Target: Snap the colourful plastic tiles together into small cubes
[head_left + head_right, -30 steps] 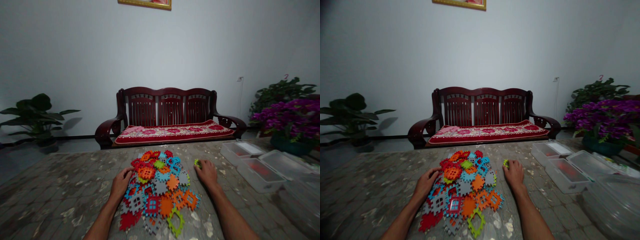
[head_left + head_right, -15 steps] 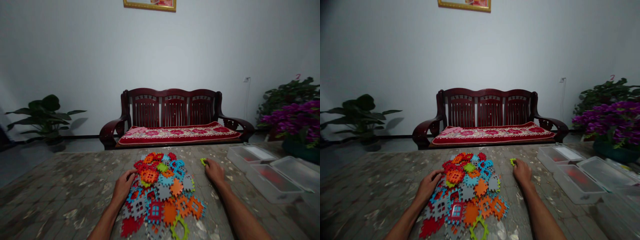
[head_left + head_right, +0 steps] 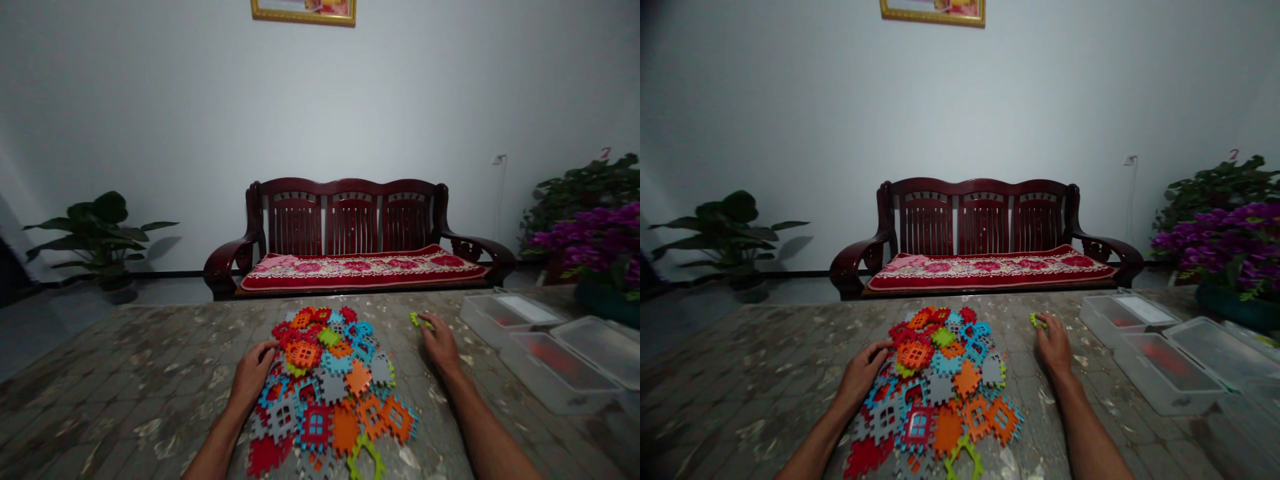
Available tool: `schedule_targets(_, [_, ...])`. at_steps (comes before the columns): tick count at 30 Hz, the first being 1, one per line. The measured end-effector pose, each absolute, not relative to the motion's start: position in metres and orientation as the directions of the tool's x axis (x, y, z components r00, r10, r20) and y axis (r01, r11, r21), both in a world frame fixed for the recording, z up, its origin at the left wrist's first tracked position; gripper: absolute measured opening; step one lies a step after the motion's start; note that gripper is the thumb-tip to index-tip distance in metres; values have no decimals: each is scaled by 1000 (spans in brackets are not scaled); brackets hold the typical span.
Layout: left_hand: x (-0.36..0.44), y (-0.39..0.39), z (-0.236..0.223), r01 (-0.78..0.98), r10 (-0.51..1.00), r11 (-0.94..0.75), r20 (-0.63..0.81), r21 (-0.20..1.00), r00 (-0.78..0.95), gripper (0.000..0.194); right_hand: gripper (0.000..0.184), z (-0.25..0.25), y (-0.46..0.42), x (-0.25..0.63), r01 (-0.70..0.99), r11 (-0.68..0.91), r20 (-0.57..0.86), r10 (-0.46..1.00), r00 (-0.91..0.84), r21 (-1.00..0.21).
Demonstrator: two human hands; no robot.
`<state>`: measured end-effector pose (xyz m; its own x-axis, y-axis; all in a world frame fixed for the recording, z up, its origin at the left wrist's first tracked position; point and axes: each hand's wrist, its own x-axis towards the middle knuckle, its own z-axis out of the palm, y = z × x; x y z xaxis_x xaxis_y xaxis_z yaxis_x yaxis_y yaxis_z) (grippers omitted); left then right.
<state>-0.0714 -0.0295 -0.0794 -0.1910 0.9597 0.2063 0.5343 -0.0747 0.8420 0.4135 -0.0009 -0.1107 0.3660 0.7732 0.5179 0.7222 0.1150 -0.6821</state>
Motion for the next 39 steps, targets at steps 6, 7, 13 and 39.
schedule_targets(6, [-71, -31, -78, 540, 963, -81, 206, 838, -176, 42, 56, -108, 5, 348, 583, 412, 501, 865, -8, -701])
schedule_targets(7, [-71, -31, -78, 539, 962, -85, 210, 838, -174, 42, 59, -107, 8, 339, 574, 411, 470, 881, -51, -708])
schedule_targets(13, [-73, -30, -82, 549, 962, -87, 213, 831, -171, 45, 58, -106, 24, 321, 619, 330, 287, 942, -172, -713])
schedule_targets(39, [-73, -29, -82, 566, 960, -87, 220, 820, -171, 41, 43, -100, 14, 373, 765, 127, 499, 822, 275, -631])
